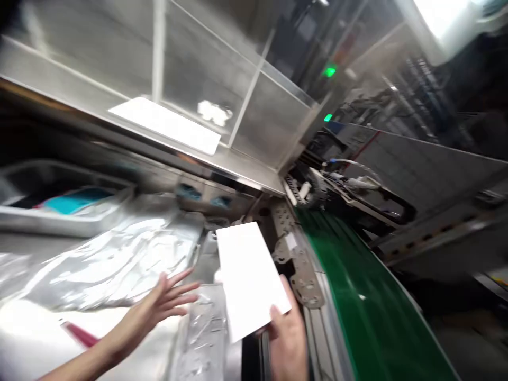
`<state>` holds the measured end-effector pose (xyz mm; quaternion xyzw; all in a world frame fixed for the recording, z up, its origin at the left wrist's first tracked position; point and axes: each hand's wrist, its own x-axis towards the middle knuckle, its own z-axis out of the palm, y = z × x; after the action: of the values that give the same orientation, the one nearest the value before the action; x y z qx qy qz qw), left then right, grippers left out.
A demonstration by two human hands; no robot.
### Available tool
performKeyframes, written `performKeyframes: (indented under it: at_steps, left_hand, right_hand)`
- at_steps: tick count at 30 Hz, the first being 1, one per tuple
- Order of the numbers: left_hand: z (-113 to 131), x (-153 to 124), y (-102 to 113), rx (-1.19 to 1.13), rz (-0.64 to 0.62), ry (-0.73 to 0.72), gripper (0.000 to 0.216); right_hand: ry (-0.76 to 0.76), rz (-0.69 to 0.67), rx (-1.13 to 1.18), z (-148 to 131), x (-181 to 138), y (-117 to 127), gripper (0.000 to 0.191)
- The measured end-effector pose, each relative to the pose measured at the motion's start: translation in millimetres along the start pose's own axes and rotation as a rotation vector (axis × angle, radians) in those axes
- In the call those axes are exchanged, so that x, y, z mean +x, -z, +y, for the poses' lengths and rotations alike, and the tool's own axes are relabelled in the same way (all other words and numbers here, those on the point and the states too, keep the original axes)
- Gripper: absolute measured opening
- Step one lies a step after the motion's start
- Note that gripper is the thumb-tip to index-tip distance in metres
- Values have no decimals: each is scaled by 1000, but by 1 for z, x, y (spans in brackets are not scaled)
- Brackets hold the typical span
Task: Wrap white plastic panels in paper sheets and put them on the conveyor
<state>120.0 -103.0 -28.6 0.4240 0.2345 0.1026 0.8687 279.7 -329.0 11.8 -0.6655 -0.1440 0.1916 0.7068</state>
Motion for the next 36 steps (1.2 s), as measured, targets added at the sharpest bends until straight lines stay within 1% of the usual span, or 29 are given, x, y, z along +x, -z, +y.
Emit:
performKeyframes:
  at_steps: [2, 3, 4, 5, 6, 7, 8, 9, 11, 14, 16, 18, 22, 25, 28, 31, 32, 33, 35, 36]
  left_hand:
    - [12, -21, 0, -207, 37, -18, 67]
    - [19, -29, 4, -264, 66, -37, 67]
    - [26, -37, 12, -272, 106, -57, 65]
    - [32, -45, 22, -257, 144, -67, 64]
    - [37, -54, 34, -241, 169, -71, 63]
    - [40, -62, 46, -235, 182, -74, 62]
    - [42, -70, 58, -247, 188, -75, 61]
    - [42, -78, 68, -273, 190, -75, 61]
    - [41, -88, 83, -339, 202, -82, 60]
    - [41, -95, 96, -387, 263, -119, 58]
    - [42, -96, 102, -390, 292, -133, 58]
    - [44, -97, 108, -386, 320, -137, 59]
    - [45, -93, 120, -367, 356, -168, 61]
    - [44, -86, 124, -352, 372, -172, 61]
    - [43, -79, 123, -350, 403, -145, 63]
    - [43, -77, 121, -361, 391, -113, 62]
    - [43, -77, 120, -369, 374, -107, 61]
    - [43, -78, 121, -378, 356, -100, 59]
    - [43, -82, 125, -396, 352, -80, 58]
    - [44, -84, 129, -396, 380, -70, 58]
  right_hand:
    - [-89, -161, 29, 61, -52, -69, 83]
    - [-138, -210, 34, 87, -75, -96, 89]
    - [-196, -266, 29, 108, -95, -116, 98]
    - [-240, -335, 34, 124, -110, -132, 107]
    - [-280, -406, 33, 134, -121, -142, 116]
    - [-311, -478, 27, 138, -129, -149, 124]
    - [-332, -544, 11, 137, -132, -153, 127]
    - [-345, -600, -16, 131, -133, -155, 127]
    - [-333, -682, -85, 114, -130, -159, 117]
    - [-261, -798, -196, 89, -122, -169, 100]
    - [-216, -851, -277, 79, -118, -178, 95]
    - [-191, -875, -339, 73, -116, -188, 91]
    - [-162, -874, -375, 64, -110, -203, 89]
    - [-165, -879, -406, 55, -104, -209, 89]
    - [-179, -879, -422, 47, -99, -210, 92]
    - [-182, -865, -397, 46, -94, -205, 95]
    - [-177, -851, -374, 47, -90, -202, 91]
    - [-171, -819, -343, 50, -86, -199, 82]
    - [-147, -685, -298, 60, -72, -194, 56]
    - [-128, -598, -301, 66, -62, -193, 44]
